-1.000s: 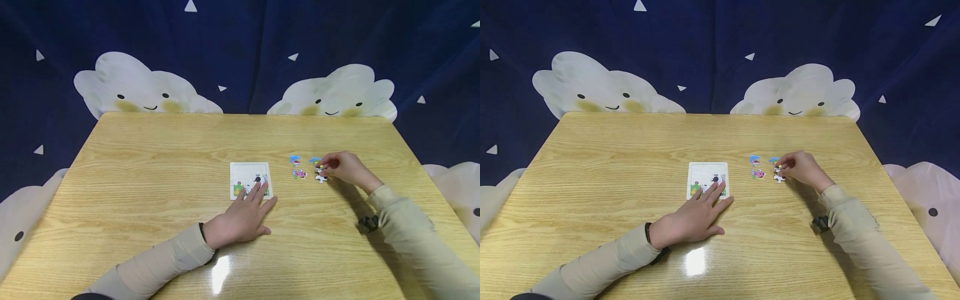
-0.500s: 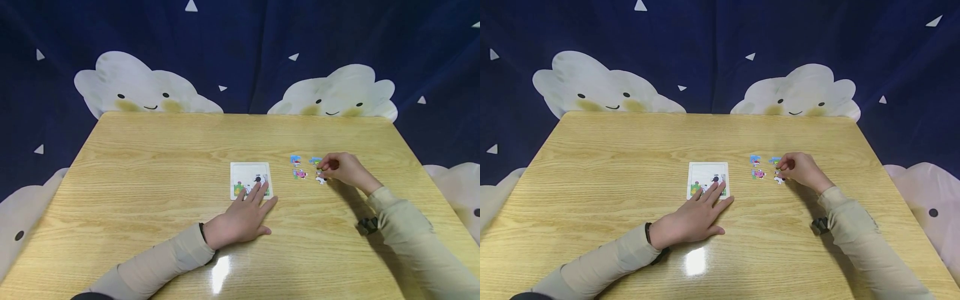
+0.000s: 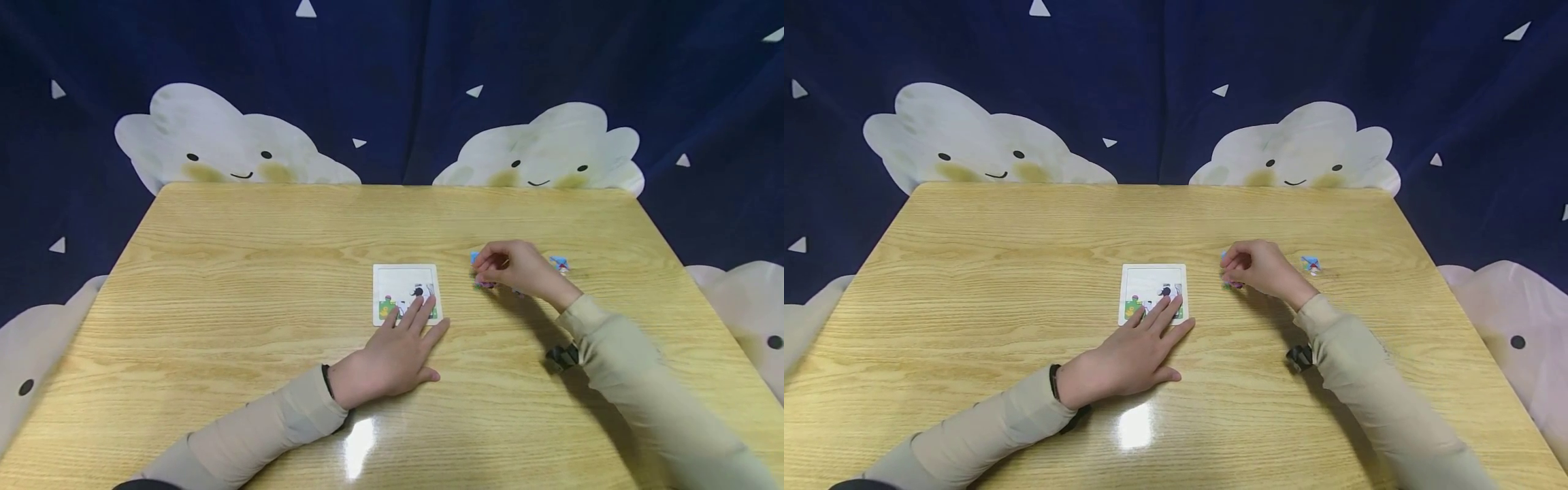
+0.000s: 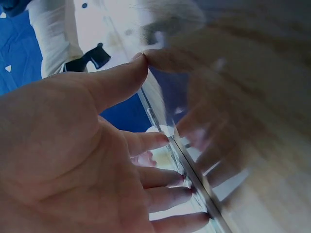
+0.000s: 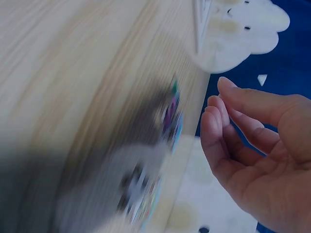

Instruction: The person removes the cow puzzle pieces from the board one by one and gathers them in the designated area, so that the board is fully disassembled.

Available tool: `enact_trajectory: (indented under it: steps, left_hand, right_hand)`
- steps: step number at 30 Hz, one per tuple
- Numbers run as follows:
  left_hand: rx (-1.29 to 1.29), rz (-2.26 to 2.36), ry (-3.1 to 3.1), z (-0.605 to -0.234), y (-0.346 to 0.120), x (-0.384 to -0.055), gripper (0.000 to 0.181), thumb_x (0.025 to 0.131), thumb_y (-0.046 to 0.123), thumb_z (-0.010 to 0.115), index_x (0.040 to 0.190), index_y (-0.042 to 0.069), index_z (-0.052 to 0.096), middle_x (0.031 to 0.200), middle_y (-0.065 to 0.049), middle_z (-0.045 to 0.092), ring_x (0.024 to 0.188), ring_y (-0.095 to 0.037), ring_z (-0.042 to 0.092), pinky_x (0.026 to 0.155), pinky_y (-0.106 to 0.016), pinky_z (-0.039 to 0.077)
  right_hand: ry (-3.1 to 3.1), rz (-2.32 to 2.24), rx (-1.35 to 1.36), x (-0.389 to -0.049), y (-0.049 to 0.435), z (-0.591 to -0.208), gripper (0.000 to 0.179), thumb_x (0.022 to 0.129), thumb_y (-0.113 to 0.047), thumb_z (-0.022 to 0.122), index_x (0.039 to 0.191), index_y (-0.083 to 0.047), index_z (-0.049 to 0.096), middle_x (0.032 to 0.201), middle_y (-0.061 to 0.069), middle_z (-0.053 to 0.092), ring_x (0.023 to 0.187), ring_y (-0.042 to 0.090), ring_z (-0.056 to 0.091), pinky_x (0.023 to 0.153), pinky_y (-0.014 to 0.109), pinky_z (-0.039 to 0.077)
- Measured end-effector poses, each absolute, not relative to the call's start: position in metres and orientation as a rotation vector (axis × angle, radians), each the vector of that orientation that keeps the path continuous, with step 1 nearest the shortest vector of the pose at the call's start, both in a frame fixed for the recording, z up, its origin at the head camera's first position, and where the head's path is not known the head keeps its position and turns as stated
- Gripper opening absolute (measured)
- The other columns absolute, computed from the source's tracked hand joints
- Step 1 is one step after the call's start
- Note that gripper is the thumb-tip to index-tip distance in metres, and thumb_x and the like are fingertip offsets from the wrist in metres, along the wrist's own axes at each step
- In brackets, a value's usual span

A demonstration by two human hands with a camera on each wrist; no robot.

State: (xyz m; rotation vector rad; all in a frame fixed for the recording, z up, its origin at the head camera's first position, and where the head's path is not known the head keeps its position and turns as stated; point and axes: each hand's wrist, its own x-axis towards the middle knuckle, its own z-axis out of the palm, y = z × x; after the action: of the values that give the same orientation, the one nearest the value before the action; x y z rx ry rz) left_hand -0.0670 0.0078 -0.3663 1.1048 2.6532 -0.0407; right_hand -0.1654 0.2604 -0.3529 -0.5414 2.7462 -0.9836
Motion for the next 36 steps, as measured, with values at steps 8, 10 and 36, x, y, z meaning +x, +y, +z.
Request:
enact_trajectory:
  steps: [8, 10, 36]
  left_hand:
    - [1.109, -0.044, 2.648, -0.365, 0.006, -0.065, 0.078, 0.096, 0.056, 0.051, 0.157, 0.017, 0.024, 0.162, -0.018, 0.008, 0.149, -0.031, 0.010, 0.115, -0.049, 0.023]
    - [1.120, -0.041, 2.645, -0.365, 0.006, -0.064, 0.078, 0.095, 0.056, 0.051, 0.157, 0.017, 0.024, 0.162, -0.018, 0.008, 0.148, -0.031, 0.011, 0.115, -0.049, 0.023]
    - [1.128, 0.040, 2.595, -0.365, -0.002, -0.054, 0.080, 0.094, 0.054, 0.056, 0.157, 0.016, 0.024, 0.162, -0.018, 0.007, 0.149, -0.032, 0.009, 0.114, -0.052, 0.022]
  right_hand:
    - [2.681, -1.004, -0.654, -0.174, 0.214, -0.357, 0.010, 0.085, -0.005, 0.076, 0.093, -0.002, 0.072, 0.082, 0.001, 0.070, 0.073, 0.015, 0.062, 0.066, 0.026, 0.048]
    - [2.651, -1.014, -0.670, -0.175, 0.205, -0.359, 0.008, 0.085, -0.005, 0.076, 0.092, -0.003, 0.072, 0.082, 0.001, 0.070, 0.072, 0.015, 0.061, 0.066, 0.026, 0.049]
    - [2.507, -0.989, -0.604, -0.172, 0.180, -0.357, 0.010, 0.082, 0.005, 0.074, 0.090, 0.001, 0.071, 0.075, 0.005, 0.067, 0.067, 0.012, 0.060, 0.063, 0.025, 0.048]
